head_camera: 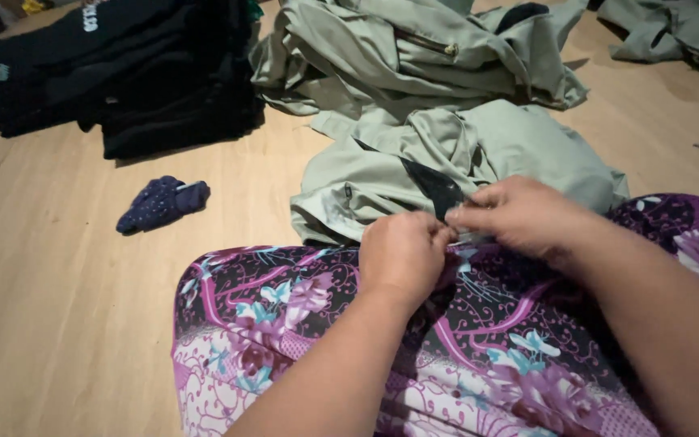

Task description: Trimming loose threads from a green garment using thread snips during a quality control process.

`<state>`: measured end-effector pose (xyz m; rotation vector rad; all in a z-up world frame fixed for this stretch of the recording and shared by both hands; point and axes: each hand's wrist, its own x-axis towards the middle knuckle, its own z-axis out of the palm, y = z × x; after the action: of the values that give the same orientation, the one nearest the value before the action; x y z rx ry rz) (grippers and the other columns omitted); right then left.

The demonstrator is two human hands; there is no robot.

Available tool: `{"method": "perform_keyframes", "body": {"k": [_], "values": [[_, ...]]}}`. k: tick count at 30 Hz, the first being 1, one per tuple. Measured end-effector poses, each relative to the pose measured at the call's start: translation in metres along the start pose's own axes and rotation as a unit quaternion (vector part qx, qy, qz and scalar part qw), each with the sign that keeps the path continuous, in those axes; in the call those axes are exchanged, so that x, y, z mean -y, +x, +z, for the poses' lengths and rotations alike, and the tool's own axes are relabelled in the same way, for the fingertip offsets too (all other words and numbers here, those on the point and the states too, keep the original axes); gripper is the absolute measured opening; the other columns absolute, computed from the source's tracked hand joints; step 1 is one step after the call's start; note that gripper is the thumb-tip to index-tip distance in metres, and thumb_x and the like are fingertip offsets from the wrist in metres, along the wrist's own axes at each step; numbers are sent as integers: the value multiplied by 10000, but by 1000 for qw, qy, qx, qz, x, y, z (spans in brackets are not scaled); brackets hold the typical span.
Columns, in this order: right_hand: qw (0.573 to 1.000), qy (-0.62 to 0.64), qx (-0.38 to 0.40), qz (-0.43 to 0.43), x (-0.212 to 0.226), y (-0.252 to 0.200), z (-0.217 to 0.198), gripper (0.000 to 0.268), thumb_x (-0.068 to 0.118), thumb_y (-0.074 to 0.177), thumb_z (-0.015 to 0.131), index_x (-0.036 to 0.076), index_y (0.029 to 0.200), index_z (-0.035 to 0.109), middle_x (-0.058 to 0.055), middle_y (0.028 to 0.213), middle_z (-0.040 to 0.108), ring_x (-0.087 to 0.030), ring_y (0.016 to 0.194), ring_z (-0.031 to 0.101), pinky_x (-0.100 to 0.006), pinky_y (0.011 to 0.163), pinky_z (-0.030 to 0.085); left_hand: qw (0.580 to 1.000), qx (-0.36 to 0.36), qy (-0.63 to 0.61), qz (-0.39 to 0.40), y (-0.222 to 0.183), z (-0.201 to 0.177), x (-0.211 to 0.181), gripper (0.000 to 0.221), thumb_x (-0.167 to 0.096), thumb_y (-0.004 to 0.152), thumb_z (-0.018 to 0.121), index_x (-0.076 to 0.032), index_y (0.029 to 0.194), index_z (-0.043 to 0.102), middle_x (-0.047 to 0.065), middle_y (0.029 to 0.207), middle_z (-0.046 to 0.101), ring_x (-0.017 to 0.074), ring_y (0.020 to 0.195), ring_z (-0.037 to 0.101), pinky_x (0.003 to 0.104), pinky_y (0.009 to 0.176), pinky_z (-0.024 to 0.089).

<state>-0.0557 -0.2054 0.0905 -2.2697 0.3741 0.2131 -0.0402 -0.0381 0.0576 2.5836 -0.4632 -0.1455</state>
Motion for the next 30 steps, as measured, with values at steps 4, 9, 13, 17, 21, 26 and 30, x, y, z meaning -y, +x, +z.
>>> {"method": "perform_keyframes", "body": {"k": [4, 9, 13, 17, 21, 26, 30], "values": [[965, -147, -215, 41, -43, 46, -25, 711, 498, 832, 731, 210, 1466, 588, -245, 1380, 601, -469, 1197, 592, -536, 995, 452, 977, -106, -178, -47, 22, 21, 5, 365, -304, 960, 528, -110, 733, 739, 128, 813, 765, 390, 848, 683, 499, 772, 462], [962, -29, -216, 166, -43, 46, -19, 866, 322, 853, 818, 97, 1567, 381, -232, 1458, 521, -470, 1269, 520, -538, 1019, 419, 944, -100, -296, -106, 31, 9, 0, 222, -283, 843, 598, -166, 799, 782, -12, 837, 793, 192, 850, 730, 351, 790, 519], [971, 42, -181, 149, -59, 68, 26, 397, 199, 806, 779, 153, 1198, 735, -89, 1093, 760, -306, 912, 712, -409, 758, 543, 952, -174, -245, -51, 59, 22, 8, 214, -339, 819, 600, -211, 826, 772, 27, 848, 808, 277, 865, 748, 417, 816, 524], [964, 134, -172, 152, -37, 46, 68, 324, 79, 766, 601, 162, 1032, 766, -48, 864, 745, -239, 717, 661, -356, 585, 479, 957, -140, -253, -5, 80, 31, 3, 198, -316, 849, 613, -214, 892, 777, -1, 873, 814, 238, 881, 744, 371, 807, 534], [896, 395, -49, 195, -39, 36, 113, 190, 27, 796, 516, 165, 917, 563, -84, 584, 517, -239, 418, 481, -368, 329, 292, 941, -147, -298, 65, 113, 49, 8, 173, -285, 863, 613, -194, 856, 760, -7, 891, 819, 191, 886, 747, 330, 829, 538], [881, 408, 28, 238, 6, -8, 131, 218, -10, 789, 350, 161, 898, 429, -25, 577, 377, -174, 430, 332, -337, 366, 167, 944, -121, -306, 31, 133, 34, 17, 141, -257, 831, 663, -187, 785, 777, -58, 762, 793, 91, 763, 720, 280, 756, 538], [820, 510, -5, 259, 14, -15, 136, 178, 9, 855, 530, 134, 975, 569, -78, 596, 493, -215, 383, 399, -348, 307, 240, 939, -30, -341, -32, 137, 34, 10, 200, -211, 802, 682, -137, 905, 837, -26, 595, 709, 65, 554, 608, 240, 587, 507]]}}
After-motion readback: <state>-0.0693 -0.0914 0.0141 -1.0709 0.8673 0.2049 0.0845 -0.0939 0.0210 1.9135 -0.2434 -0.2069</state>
